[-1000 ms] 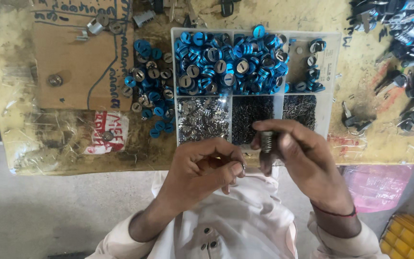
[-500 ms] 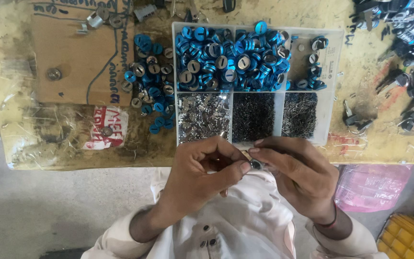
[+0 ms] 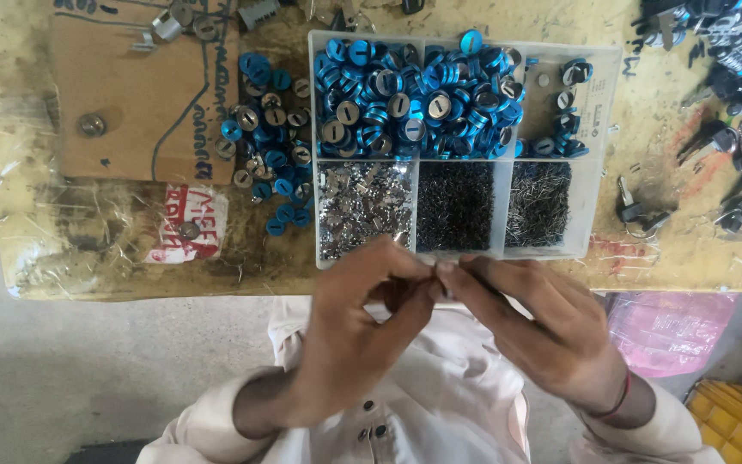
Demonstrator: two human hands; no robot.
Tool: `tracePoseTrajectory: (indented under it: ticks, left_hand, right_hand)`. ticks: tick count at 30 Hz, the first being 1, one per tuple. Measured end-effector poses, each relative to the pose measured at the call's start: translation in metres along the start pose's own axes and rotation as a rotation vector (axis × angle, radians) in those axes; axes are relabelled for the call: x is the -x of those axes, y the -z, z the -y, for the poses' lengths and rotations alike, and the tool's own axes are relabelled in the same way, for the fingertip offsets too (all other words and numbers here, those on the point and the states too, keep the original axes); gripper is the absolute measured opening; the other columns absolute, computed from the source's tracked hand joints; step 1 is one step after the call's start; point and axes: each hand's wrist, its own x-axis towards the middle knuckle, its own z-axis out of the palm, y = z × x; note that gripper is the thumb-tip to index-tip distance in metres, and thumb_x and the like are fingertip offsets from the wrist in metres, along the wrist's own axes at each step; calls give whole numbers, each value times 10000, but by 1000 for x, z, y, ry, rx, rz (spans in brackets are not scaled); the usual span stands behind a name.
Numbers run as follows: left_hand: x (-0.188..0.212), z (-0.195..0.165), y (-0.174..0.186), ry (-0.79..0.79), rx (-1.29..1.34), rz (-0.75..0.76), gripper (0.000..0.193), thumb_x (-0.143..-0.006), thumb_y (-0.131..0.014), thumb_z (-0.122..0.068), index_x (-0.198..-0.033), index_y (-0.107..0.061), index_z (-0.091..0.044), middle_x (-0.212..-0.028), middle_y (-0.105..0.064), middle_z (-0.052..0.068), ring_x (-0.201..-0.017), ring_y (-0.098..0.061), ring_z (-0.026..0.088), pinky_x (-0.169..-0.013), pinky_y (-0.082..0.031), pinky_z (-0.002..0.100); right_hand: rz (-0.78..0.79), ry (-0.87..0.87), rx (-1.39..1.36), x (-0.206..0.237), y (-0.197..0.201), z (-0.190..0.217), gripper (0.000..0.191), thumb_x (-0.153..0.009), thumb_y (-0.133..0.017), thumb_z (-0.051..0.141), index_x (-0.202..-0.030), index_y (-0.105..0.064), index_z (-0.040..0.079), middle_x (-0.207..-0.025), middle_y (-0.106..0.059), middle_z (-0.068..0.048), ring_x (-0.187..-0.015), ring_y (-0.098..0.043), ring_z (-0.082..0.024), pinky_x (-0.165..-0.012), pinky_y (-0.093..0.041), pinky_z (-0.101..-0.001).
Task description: The person assembles keyrings by hand, inserting small metal pins into blue plastic caps and attaching them to metal keyrings. The person repeatedly picks components from a compartmentalized tray, assembles each unit, and places the finished keyrings on the table.
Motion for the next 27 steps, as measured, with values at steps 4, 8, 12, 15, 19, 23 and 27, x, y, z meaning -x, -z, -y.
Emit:
tracePoseTrajectory:
  ticks: [4, 8, 12, 15, 19, 23, 27]
  left_hand:
    - [-2, -1, -16, -270, -129, -90, 337, -853, -764, 40, -1159, -625, 64, -1129, -703, 178, -1013, -726, 219, -861, -611, 321]
    - [-1, 3, -16, -20, 189, -93, 301, -901, -774, 91, -1189, -697, 49, -1098, -780, 142, -1019, -783, 205, -905, -664, 291]
    - [-4, 23, -12, -199, -2, -199, 229, -903, -758, 90, -1124, -732, 37, -1114, -781, 181, -990, -802, 234, -867, -686, 295]
    - [-8, 40, -9, -414, -109, -129, 218, -938, -748, 72, -1142, -720, -1, -1174, -756, 184, -1041, -804, 258, -870, -659, 320]
    - [-13, 47, -10, -475, -90, 14, 218, -929, -751, 41, -1140, -728, -11, -1165, -760, 195, -921, -819, 224, -747, -669, 281]
    - [-15, 39, -5, -534, -180, 46, 232, -933, -777, 6, -1157, -729, -31, -1176, -758, 177, -928, -806, 211, -764, -687, 278]
    - [-17, 31, 2, -564, -310, 116, 281, -942, -762, 33, -1212, -712, -26, -1235, -735, 170, -1033, -785, 247, -829, -672, 310]
  right_hand:
    - [-159, -278, 73, 6, -17, 21, 423, -818, -856, -18, -1220, -726, -31, -1083, -660, -105, -820, -698, -201, -685, -557, -345]
    - [-114, -426, -108, 6, -23, 23, 459, -766, -847, 56, -1197, -697, 6, -1094, -670, -124, -826, -727, -186, -675, -581, -313]
    - [121, -407, -521, -17, 12, -16, 437, -733, -746, 26, -1166, -686, 13, -1080, -713, -111, -852, -758, -133, -693, -622, -279]
    - [40, -549, 51, -38, 31, -55, 133, -916, -777, 28, -1049, -774, 18, -926, -750, -127, -737, -717, -174, -590, -540, -304]
    - [230, -363, -37, -48, 22, -108, 97, -904, -818, 112, -962, -770, 51, -921, -753, -130, -762, -707, -234, -649, -526, -339]
    - [210, -375, -54, -37, 23, -128, 106, -936, -712, 61, -1016, -676, 1, -927, -738, -151, -796, -709, -232, -638, -546, -338]
    - [23, -537, -558, -26, 38, -111, 82, -1037, -533, 49, -1079, -533, -22, -928, -674, -83, -740, -665, -93, -631, -543, -238]
